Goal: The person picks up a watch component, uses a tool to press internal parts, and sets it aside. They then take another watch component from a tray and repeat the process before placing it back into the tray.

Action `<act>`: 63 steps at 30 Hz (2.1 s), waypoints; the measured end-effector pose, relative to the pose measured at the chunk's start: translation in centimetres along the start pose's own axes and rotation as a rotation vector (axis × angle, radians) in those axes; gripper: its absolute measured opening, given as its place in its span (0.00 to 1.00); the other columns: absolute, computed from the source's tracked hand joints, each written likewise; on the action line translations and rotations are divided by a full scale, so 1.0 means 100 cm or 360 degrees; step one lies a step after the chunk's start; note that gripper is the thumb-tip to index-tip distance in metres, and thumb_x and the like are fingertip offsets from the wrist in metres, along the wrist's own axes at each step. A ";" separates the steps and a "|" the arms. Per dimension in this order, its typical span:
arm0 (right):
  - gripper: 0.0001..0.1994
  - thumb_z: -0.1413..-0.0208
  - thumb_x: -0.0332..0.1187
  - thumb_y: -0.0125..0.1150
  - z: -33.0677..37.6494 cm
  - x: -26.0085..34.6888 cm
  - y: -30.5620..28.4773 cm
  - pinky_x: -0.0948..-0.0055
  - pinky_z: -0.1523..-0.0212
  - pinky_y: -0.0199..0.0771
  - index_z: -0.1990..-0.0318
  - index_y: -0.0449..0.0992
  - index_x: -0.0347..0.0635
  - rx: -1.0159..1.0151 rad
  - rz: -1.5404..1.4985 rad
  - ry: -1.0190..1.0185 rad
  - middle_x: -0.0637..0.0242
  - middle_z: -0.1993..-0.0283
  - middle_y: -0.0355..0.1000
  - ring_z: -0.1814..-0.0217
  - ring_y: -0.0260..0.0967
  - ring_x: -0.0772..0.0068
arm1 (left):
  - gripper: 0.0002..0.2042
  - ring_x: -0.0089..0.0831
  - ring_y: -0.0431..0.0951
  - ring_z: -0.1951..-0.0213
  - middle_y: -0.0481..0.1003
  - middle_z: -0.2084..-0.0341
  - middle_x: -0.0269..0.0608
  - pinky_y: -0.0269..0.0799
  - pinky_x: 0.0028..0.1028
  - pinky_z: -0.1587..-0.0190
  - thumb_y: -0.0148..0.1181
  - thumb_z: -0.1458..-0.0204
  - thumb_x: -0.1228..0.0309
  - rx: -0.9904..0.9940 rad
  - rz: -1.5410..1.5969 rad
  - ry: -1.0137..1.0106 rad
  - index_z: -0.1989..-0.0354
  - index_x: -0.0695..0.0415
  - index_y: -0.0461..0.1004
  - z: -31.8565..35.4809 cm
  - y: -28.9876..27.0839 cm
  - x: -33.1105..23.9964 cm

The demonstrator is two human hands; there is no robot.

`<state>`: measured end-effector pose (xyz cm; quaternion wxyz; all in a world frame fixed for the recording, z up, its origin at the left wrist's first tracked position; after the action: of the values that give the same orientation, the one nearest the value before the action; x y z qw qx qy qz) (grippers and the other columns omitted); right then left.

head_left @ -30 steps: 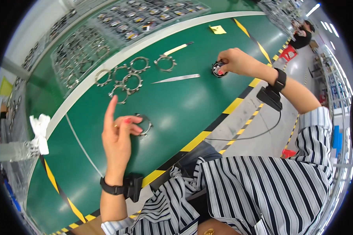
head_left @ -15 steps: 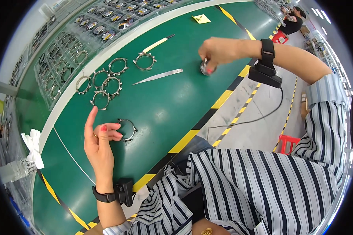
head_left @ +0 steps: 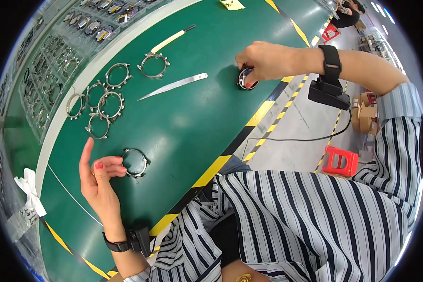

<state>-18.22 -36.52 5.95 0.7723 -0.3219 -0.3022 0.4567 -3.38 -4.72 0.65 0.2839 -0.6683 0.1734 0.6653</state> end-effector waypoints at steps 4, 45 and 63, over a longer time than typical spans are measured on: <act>0.10 0.58 0.27 0.61 0.008 0.005 0.016 0.65 0.68 0.67 0.66 0.71 0.34 -0.0091 -0.0209 -0.0207 0.57 0.74 0.71 0.68 0.69 0.57 | 0.18 0.20 0.71 0.77 0.73 0.75 0.40 0.69 0.19 0.72 0.42 0.40 0.67 0.0004 -0.0025 0.0001 0.44 0.62 0.59 -0.001 0.003 0.002; 0.11 0.51 0.30 0.58 -0.036 0.165 0.029 0.81 0.76 0.67 0.59 0.71 0.41 -0.0413 -0.1726 -0.0805 0.71 0.72 0.71 0.68 0.69 0.81 | 0.20 0.33 0.75 0.63 0.71 0.59 0.47 0.74 0.29 0.62 0.46 0.42 0.64 0.0334 0.0757 0.0075 0.47 0.67 0.60 0.018 0.017 -0.003; 0.14 0.61 0.21 0.52 -0.030 0.122 0.059 0.66 0.69 0.68 0.61 0.68 0.37 -0.1307 0.0488 -0.0864 0.58 0.70 0.64 0.67 0.64 0.61 | 0.06 0.21 0.71 0.79 0.72 0.74 0.39 0.63 0.17 0.82 0.48 0.46 0.74 -0.0049 0.0659 -0.0128 0.61 0.62 0.66 -0.013 -0.033 0.013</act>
<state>-14.08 -23.95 1.63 0.4000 -0.5090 -0.5957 0.4755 -0.24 -2.78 -0.22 0.1375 -0.5956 0.2854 0.7381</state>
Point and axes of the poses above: each hand's wrist, its own z-axis away from the middle knuckle, its own y-axis out of the palm, x = y × z, the point moved 3 cm from there along -z, towards the middle knuckle
